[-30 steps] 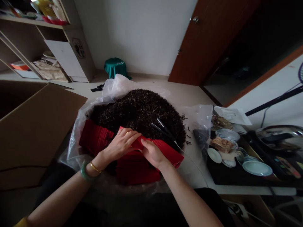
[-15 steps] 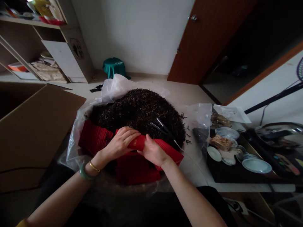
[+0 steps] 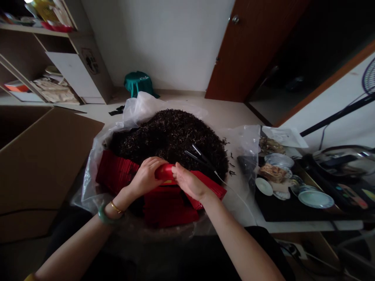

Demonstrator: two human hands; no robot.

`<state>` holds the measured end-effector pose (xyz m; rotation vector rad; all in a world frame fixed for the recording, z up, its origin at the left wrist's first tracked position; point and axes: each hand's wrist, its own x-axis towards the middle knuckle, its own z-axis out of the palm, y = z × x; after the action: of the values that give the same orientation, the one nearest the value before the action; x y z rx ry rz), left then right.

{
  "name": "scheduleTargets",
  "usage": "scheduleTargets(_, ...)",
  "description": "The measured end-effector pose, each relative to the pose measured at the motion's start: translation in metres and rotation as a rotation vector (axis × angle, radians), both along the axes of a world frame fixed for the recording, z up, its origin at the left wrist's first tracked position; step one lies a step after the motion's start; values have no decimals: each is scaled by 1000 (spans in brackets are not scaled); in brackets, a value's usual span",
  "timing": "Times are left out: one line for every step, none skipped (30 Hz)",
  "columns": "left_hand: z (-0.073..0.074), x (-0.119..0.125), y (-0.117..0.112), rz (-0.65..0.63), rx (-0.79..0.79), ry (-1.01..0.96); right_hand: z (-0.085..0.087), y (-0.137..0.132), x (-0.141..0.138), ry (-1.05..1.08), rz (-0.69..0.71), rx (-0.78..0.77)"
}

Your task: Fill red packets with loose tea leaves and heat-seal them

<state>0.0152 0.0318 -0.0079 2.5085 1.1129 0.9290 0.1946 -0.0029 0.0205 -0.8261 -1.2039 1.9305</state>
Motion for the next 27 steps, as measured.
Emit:
scheduleTargets(1, -2, 1, 22, -26, -26, 1, 1, 6, -33, -24, 11)
scheduleTargets(3, -4, 3, 45, -50, -53, 2, 3, 12, -68, -60, 22)
scheduleTargets(5, -6, 4, 67, -72, -80, 1, 5, 19, -113, -117, 43)
scheduleTargets(7, -9, 6, 88, -97, -103, -2, 8, 25, -183, -186, 82)
scheduleTargets(9, -12, 7, 109, -121, -123, -6, 10, 31, -290, -258, 141)
scheduleTargets(10, -14, 8, 128, -142, -138, -13, 12, 34, -437, -315, 222)
scheduleTargets(12, -16, 9, 143, -158, -148, -22, 14, 36, -618, -345, 318)
scheduleTargets(13, -17, 10, 153, -167, -156, -31, 15, 35, -816, -339, 415)
scheduleTargets(13, -18, 10, 160, -167, -161, -40, 16, 33, -999, -292, 503)
scheduleTargets(13, -19, 11, 162, -161, -166, -48, 16, 30, -1154, -236, 570)
scheduleTargets(13, -19, 11, 162, -150, -173, -55, 17, 27, -1274, -188, 614)
scheduleTargets(13, -19, 12, 161, -138, -180, -58, 17, 24, -1353, -159, 641)
scheduleTargets(13, -20, 12, 159, -126, -184, -59, 19, 24, -1388, -149, 648)
scheduleTargets(13, -21, 13, 159, -115, -187, -58, 20, 26, -1377, -149, 634)
scheduleTargets(13, -21, 13, 161, -106, -187, -54, 22, 31, -1321, -150, 601)
scheduleTargets(14, -23, 14, 164, -99, -184, -49, 23, 39, -1237, -144, 552)
scheduleTargets(15, -24, 14, 170, -96, -179, -43, 25, 50, -1137, -132, 488)
scheduleTargets(16, -26, 15, 176, -97, -171, -37, 27, 63, -1047, -122, 420)
scheduleTargets(17, -27, 16, 181, -103, -160, -32, 28, 76, -995, -108, 356)
scheduleTargets(18, -29, 17, 184, -111, -148, -28, 28, 88, -966, -114, 310)
scheduleTargets(19, -31, 17, 185, -119, -135, -27, 29, 99, -969, -103, 279)
scheduleTargets(20, -32, 18, 183, -127, -121, -27, 29, 106, -1008, -96, 279)
scheduleTargets(20, -33, 19, 181, -133, -109, -28, 29, 111, -1080, -106, 307)
scheduleTargets(21, -34, 20, 179, -138, -99, -31, 29, 111, -1178, -133, 359)
scheduleTargets(21, -35, 21, 177, -140, -93, -34, 29, 108, -1281, -180, 430)
scheduleTargets(21, -36, 21, 176, -142, -91, -38, 28, 101, -1364, -234, 511)
scheduleTargets(21, -36, 22, 174, -142, -92, -42, 29, 91, -1408, -278, 594)
